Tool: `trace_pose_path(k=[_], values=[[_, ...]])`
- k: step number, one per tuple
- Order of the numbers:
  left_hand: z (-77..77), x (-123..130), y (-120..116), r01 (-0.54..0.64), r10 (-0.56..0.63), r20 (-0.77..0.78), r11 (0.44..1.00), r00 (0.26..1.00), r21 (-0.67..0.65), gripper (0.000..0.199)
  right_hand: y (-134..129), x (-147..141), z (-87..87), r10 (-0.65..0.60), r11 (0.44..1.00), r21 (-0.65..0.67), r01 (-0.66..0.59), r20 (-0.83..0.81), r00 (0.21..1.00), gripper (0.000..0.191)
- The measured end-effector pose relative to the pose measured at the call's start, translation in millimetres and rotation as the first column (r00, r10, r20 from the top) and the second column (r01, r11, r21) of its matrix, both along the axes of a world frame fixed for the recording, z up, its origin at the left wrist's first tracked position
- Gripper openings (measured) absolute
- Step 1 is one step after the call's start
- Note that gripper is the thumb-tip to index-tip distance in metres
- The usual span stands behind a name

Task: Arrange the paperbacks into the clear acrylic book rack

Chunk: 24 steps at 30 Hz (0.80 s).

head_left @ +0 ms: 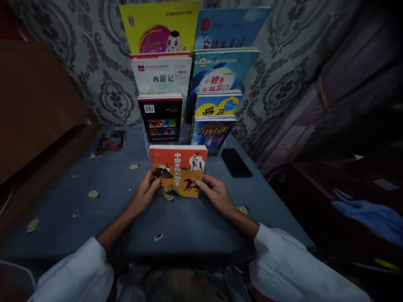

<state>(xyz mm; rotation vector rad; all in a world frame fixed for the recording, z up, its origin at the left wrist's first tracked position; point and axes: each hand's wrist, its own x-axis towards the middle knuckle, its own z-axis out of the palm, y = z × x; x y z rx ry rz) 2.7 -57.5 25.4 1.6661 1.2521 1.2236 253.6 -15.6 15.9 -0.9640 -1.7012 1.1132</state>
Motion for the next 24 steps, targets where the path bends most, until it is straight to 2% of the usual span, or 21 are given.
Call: trace_pose_path(k=[2, 4, 5, 7, 9, 12, 15, 17, 19, 22, 24], values=[[-2.2, -4.7, 0.5, -0.025, 0.023, -0.036, 0.998, 0.999, -0.053, 0.049, 2.2, -3.9, -0.1, -0.015, 0.999, -0.030, 0.017, 0.065, 0.998, 0.046], [-5.9, -11.3, -0.9, -0.090, 0.060, -0.212, 0.987, 0.975, -0.133, 0.049, 4.5, -6.3, -2.6, -0.032, 0.998, -0.045, 0.042, 0.199, 0.979, 0.046], [-7.9, -14.2, -1.8, -0.139, 0.078, -0.342, 0.978, 0.936, -0.155, 0.048, 6.1, -7.1, -4.4, -0.043, 0.998, -0.039, 0.057, 0.288, 0.957, 0.044], [-11.1, -17.6, -3.4, -0.216, 0.089, -0.580, 0.964, 0.809, -0.154, 0.045, 9.5, -8.1, -8.1, -0.076, 0.996, -0.001, 0.087, 0.464, 0.882, 0.040], [-11.6, -17.5, -4.6, -0.239, 0.077, -0.714, 0.962, 0.696, -0.129, 0.041, 12.1, -8.3, -11.2, -0.100, 0.995, 0.033, 0.099, 0.565, 0.819, 0.035], [-9.3, -14.6, -5.6, -0.240, 0.071, -0.795, 0.966, 0.603, -0.096, 0.039, 12.6, -7.4, -15.3, -0.100, 0.995, 0.052, 0.086, 0.541, 0.835, 0.028], [-11.8, -13.4, -5.4, -0.202, 0.138, -0.831, 0.979, 0.539, 0.032, 0.037, 10.0, -6.7, -21.1, -0.122, 0.989, 0.130, 0.071, 0.440, 0.890, 0.023], [-18.7, -14.0, -4.0, -0.151, 0.184, -0.825, 0.981, 0.535, 0.120, 0.037, 9.0, -7.0, -25.4, -0.120, 0.981, 0.187, 0.047, 0.405, 0.906, 0.027], [-27.8, -15.1, -1.4, -0.107, 0.200, -0.803, 0.980, 0.562, 0.169, 0.039, 10.4, -7.9, -28.6, -0.103, 0.977, 0.211, 0.018, 0.401, 0.910, 0.027], [-38.6, -17.3, 4.7, -0.082, 0.208, -0.764, 0.976, 0.611, 0.200, 0.042, 18.2, -10.4, -30.2, -0.084, 0.979, 0.202, -0.002, 0.414, 0.906, 0.029], [-40.6, -19.5, 9.4, -0.082, 0.212, -0.752, 0.975, 0.624, 0.206, 0.043, 25.4, -12.5, -30.1, -0.067, 0.981, 0.195, -0.017, 0.416, 0.907, 0.029]])
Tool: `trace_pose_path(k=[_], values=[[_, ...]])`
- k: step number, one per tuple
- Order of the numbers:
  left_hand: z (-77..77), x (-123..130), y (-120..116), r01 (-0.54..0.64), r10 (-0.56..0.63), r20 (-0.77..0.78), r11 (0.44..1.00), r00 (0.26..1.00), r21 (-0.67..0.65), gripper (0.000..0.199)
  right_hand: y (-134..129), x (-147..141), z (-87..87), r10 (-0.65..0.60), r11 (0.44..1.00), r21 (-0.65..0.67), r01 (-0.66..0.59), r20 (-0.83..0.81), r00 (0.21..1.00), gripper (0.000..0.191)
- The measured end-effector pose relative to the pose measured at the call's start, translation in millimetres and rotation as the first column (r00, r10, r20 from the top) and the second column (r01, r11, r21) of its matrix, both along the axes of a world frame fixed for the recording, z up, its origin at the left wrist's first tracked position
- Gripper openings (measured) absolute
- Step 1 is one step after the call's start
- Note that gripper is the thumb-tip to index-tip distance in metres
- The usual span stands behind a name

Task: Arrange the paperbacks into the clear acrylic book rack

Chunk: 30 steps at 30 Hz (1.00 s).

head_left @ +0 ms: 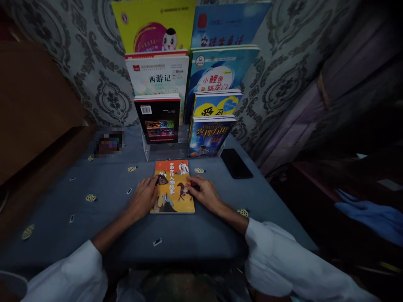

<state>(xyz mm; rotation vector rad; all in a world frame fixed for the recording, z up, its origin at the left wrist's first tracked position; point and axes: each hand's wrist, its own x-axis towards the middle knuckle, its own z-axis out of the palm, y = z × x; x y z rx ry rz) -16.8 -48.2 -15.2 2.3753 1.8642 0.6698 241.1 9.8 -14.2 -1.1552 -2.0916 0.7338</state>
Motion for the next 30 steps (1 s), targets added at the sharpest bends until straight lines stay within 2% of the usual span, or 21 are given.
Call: trace_pose_path(k=[5, 9, 15, 18, 22, 26, 30], values=[[10.4, -6.8, 12.4, -0.031, 0.028, -0.075, 0.998, 0.997, -0.048, 0.044, 13.9, -3.0, -3.4, 0.040, 0.999, 0.037, -0.039, -0.030, 0.999, 0.031], [16.6, -12.1, 32.9, -0.070, 0.056, -0.138, 0.993, 0.989, -0.095, 0.044, 22.3, -5.3, -9.7, 0.033, 0.997, 0.072, -0.033, -0.007, 0.999, 0.036], [-1.1, -18.3, 69.3, -0.010, 0.007, -0.058, 0.999, 0.998, -0.042, 0.051, 38.2, -12.2, -12.9, 0.032, 0.994, 0.101, -0.039, 0.077, 0.997, 0.043], [-6.9, -18.2, 73.0, 0.000, 0.000, -0.024, 1.000, 1.000, -0.007, 0.050, 41.8, -12.5, -14.0, 0.041, 0.993, 0.109, -0.050, 0.084, 0.996, 0.043], [-2.3, -16.1, 71.8, 0.021, -0.021, -0.058, 1.000, 0.998, -0.009, 0.050, 43.4, -10.1, -17.5, 0.041, 0.990, 0.129, -0.048, 0.057, 0.998, 0.042], [5.4, -10.5, 75.7, 0.102, -0.105, -0.117, 0.994, 0.988, -0.030, 0.049, 45.5, -8.7, -19.2, 0.056, 0.990, 0.128, -0.061, 0.044, 0.997, 0.043], [7.0, 0.3, 83.5, 0.188, -0.192, -0.111, 0.981, 0.975, -0.047, 0.050, 45.3, -7.5, -17.7, 0.074, 0.989, 0.124, -0.074, 0.007, 0.997, 0.046]])
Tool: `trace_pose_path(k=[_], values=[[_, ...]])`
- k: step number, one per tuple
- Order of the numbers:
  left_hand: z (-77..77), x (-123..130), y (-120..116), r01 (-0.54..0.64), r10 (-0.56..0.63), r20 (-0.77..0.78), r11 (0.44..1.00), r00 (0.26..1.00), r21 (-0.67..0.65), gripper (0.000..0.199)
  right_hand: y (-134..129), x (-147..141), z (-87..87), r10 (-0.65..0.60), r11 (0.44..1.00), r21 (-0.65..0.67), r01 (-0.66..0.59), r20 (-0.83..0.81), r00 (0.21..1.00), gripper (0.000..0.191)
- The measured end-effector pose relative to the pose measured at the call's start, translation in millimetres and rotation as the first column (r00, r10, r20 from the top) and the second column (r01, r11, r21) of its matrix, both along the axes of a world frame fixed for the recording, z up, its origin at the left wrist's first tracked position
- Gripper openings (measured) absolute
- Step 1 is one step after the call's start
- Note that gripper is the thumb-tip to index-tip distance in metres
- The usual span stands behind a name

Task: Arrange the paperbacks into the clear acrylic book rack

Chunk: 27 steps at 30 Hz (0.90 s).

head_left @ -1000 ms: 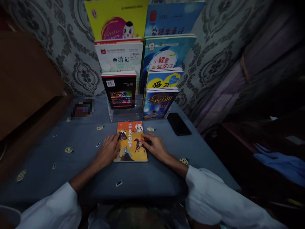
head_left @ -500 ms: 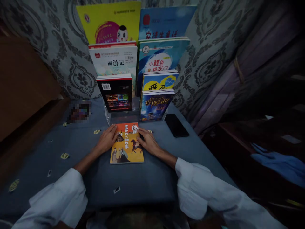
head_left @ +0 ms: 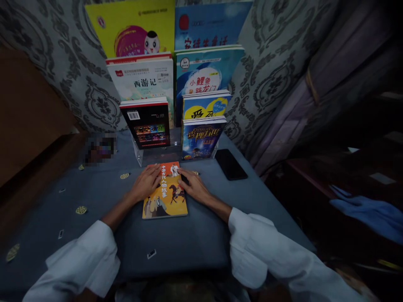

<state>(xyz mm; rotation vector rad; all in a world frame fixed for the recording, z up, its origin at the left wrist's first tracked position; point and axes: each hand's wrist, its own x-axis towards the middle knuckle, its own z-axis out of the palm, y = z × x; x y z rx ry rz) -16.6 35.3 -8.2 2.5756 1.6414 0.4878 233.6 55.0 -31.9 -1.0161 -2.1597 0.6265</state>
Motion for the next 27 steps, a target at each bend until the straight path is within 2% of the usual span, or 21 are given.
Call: trace_pose_path(k=[9, 13, 20, 27], values=[[4.8, 22.8, 16.9, 0.146, -0.146, 0.012, 0.987, 0.989, -0.063, 0.053, -4.3, 1.5, 6.2, 0.026, 0.994, -0.102, -0.038, -0.115, 0.993, 0.070], [10.4, 33.5, 24.0, 0.199, -0.202, -0.026, 0.975, 0.979, -0.102, 0.051, -2.5, 3.0, 2.6, 0.023, 0.994, -0.102, -0.037, -0.137, 0.990, 0.072], [13.0, 46.6, 31.7, 0.160, -0.172, -0.112, 0.980, 0.979, -0.115, 0.051, 11.7, 6.6, -8.5, 0.062, 0.992, -0.103, -0.077, -0.144, 0.988, 0.069], [10.0, 46.3, 32.8, 0.160, -0.169, -0.113, 0.983, 0.979, -0.086, 0.051, 17.9, 7.0, -10.5, 0.106, 0.986, -0.110, -0.129, -0.197, 0.975, 0.067]])
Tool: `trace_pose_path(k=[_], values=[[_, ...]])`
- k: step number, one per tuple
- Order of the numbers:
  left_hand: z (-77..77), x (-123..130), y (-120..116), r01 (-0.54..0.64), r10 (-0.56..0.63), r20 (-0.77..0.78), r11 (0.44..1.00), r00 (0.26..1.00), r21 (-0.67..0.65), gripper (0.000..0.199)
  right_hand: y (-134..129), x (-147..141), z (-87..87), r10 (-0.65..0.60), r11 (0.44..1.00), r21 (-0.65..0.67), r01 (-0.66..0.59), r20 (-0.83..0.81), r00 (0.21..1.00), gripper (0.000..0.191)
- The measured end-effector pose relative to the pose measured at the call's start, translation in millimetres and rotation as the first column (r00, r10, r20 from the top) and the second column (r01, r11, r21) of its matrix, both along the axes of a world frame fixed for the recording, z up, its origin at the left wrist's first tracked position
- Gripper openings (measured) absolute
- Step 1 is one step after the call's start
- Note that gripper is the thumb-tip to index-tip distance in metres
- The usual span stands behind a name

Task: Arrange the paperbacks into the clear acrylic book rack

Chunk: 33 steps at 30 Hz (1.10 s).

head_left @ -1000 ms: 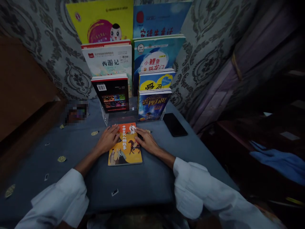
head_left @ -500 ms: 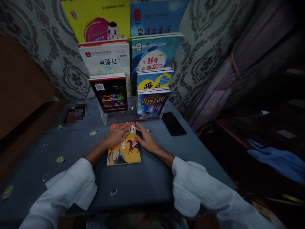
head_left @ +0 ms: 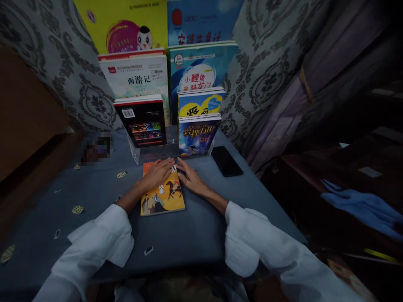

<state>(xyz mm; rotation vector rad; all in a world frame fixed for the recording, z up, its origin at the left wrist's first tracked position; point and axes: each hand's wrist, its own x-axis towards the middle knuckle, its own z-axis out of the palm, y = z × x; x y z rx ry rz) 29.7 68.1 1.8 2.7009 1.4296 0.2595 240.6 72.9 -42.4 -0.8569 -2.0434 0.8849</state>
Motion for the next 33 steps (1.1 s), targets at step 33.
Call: trace_pose_path(k=[33], values=[[-2.2, 0.0, -45.6, 0.170, -0.170, 0.039, 0.985, 0.985, 0.014, 0.046, 9.4, -2.3, -11.5, -0.044, 0.989, -0.145, 0.020, -0.168, 0.985, 0.052]])
